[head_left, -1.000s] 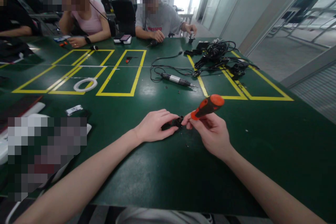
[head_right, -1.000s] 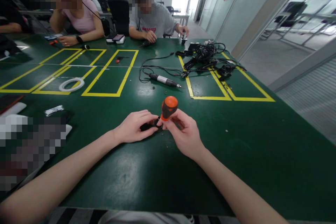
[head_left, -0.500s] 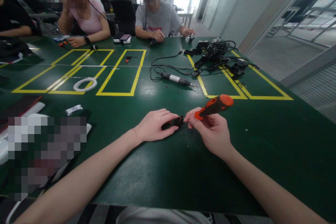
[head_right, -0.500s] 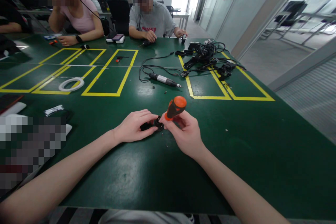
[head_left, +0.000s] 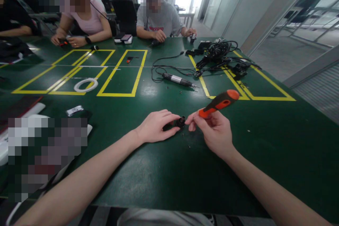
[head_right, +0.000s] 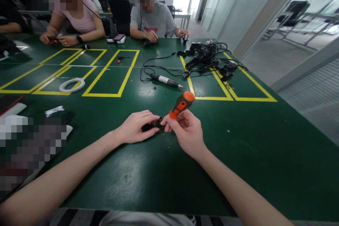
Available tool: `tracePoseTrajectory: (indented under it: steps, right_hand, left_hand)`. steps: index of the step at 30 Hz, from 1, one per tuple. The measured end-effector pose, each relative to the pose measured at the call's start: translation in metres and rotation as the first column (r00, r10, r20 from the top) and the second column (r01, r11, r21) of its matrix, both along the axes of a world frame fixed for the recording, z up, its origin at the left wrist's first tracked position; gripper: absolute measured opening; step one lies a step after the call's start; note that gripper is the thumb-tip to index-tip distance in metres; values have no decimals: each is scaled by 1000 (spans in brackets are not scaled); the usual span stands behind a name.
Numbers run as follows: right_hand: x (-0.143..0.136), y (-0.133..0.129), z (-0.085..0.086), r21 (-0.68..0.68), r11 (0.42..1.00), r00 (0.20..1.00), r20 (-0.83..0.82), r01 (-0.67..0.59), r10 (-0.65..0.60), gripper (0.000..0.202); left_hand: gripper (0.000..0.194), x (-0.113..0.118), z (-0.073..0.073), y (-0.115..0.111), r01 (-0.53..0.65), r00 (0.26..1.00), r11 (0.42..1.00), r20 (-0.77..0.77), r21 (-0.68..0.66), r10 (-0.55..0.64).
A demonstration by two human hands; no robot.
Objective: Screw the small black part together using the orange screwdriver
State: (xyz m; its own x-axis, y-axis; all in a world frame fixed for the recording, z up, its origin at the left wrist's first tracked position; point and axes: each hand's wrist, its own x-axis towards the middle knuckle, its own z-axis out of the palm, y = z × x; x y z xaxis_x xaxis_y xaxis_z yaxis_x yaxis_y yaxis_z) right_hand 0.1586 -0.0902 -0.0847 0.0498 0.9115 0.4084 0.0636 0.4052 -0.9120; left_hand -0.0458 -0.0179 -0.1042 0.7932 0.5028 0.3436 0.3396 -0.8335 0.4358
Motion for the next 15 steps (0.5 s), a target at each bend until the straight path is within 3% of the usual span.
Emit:
tracePoseTrajectory:
  steps: [6,15]
  right_hand:
    - [2,0,5,6,1000,998,47,30,-30,35]
    - [0,2,0,14,999,991,-128,-37,39,25]
  left_hand:
    - [26,0,-1,0,4,1000,1000,17,-1,-4]
    - [27,0,-2,3,21,1000,998,22,-62,-20]
